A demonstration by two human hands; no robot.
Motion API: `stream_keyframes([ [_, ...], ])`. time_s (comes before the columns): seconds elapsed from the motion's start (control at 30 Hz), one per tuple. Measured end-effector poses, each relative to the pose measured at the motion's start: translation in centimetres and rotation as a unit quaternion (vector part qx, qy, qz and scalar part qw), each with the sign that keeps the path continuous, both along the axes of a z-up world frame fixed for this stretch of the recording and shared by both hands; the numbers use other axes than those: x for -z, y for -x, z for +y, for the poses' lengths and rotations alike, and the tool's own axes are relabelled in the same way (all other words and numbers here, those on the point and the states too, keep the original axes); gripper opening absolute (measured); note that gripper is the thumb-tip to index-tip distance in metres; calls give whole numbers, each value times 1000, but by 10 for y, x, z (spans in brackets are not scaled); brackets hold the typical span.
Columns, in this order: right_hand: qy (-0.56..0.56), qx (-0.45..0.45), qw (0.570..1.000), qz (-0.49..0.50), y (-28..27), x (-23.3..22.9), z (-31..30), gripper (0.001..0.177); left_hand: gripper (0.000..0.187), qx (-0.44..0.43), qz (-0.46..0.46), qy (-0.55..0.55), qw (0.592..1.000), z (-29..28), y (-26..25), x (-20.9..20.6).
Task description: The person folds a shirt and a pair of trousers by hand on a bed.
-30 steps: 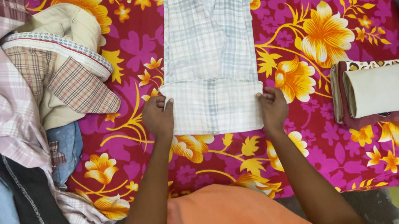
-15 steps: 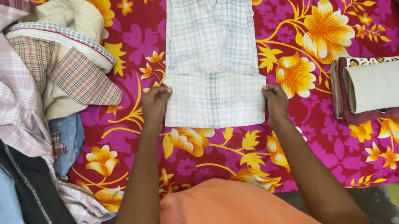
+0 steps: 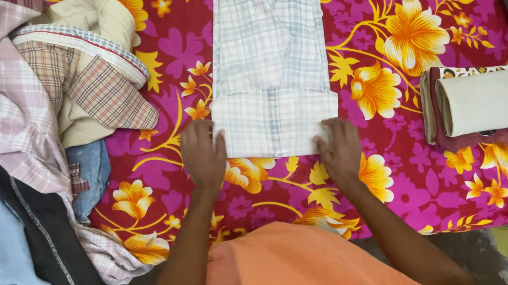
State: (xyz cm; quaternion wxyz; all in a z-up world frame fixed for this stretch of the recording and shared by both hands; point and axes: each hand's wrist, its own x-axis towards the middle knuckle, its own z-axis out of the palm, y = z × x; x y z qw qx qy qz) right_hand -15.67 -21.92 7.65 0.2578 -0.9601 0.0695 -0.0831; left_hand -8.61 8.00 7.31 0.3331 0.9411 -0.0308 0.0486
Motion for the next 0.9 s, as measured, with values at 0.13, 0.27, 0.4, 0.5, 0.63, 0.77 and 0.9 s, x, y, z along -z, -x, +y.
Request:
stream_keyframes([
  [0.13, 18, -138, 990, 17, 23, -7, 10, 56, 59, 277, -24, -114, 954, 7, 24, 0],
  [0.27, 70, -126, 989, 36, 20, 12, -3, 58, 58, 274, -25, -150, 950, 23, 23, 23],
  [0.4, 55, -97, 993, 26, 11, 34, -28, 55, 37, 232, -46, -148, 960, 31, 12, 39],
  [0.5, -9, -68, 997, 20, 4, 36, -33, 46, 25, 193, -47, -77, 977, 31, 4, 31],
  [0.63, -64, -65, 996, -6, 13, 6, -31, 43, 34, 150, -68, 36, 986, 28, 5, 0],
  [0.77, -46, -91, 994, -46, 25, -34, -21, 39, 21, 112, -52, 105, 987, 32, 16, -31],
  [0.9, -140, 78, 980, 120, 46, -62, -5, 29, 15, 58, 10, 141, 988, 35, 30, -46],
])
